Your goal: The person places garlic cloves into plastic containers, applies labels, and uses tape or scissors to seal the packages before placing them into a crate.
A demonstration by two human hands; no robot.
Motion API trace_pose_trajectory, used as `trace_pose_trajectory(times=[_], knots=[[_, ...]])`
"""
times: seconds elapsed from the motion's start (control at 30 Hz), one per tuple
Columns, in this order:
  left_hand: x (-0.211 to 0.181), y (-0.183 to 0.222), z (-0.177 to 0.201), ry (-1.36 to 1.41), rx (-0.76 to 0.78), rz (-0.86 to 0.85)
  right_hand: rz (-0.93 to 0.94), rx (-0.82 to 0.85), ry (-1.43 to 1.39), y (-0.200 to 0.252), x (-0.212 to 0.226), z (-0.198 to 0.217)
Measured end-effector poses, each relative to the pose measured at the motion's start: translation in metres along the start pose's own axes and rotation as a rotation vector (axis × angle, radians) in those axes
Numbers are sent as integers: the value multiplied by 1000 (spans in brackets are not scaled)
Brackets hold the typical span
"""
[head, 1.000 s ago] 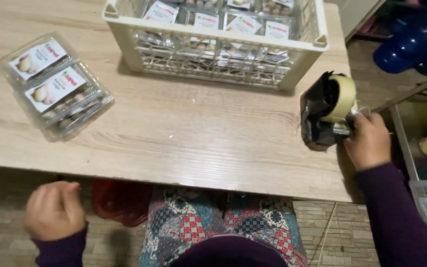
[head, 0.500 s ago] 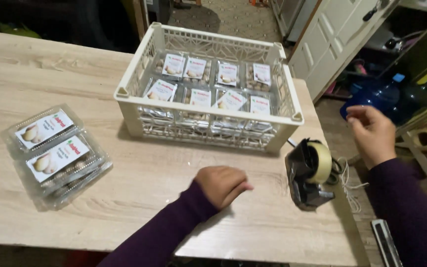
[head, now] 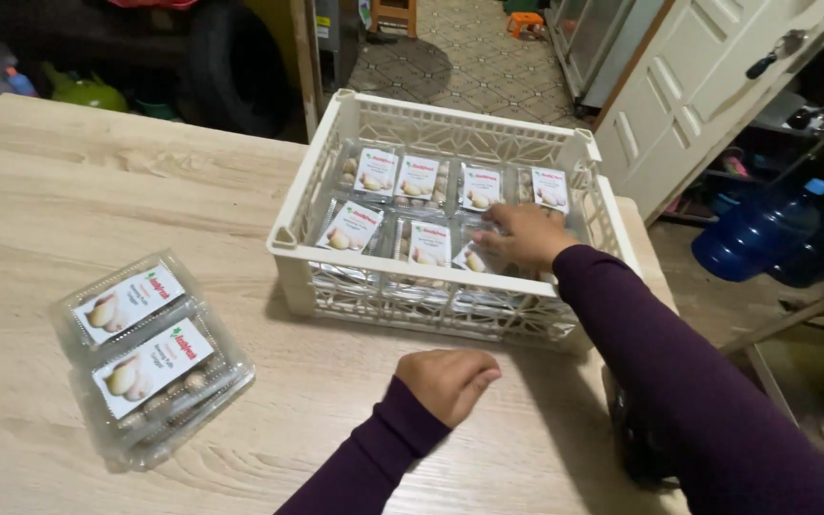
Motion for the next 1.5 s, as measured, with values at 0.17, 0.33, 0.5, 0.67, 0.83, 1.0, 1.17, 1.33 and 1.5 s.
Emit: trace_pose_trajectory(times=[0.17,0.33,0.5,0.67,0.83,1.0,1.17,1.33,1.5], knots=[[-6,-5,5,50,20,1,-26,11,-8,-5,-8,6],[-8,-5,7,59,9,0,-90,-244,-282,-1,-14,13],[-6,-8,13,67,-15,48,-53,-401,-975,10,-16,20],[14,-8,8,24,-123,130,-58,-794,-1237,36,-30,40],[24,-11,17,198,-216,511,8,-720,-1450,143,12,49],[28,-17,20,615,-171,813,-261,-420,-1404,235,41,-52],[30,-10,9,552,-70,636,-433,-540,-1307,262,37,-124],[21,-10,10,480,-23,489,-280,-637,-1139,315,37,-132],[24,-10,7,431,-20,436,-215,-810,-964,347,9,-182]])
Point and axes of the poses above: each hand's wrist, its own y-axis away from the middle knuckle, its own z-axis out of the back of the hand, x = y × z, the point moved 1 cm from there along -y, towards the middle knuckle, and after that the axes turned 11 degrees about z, right-handed, at the moved point
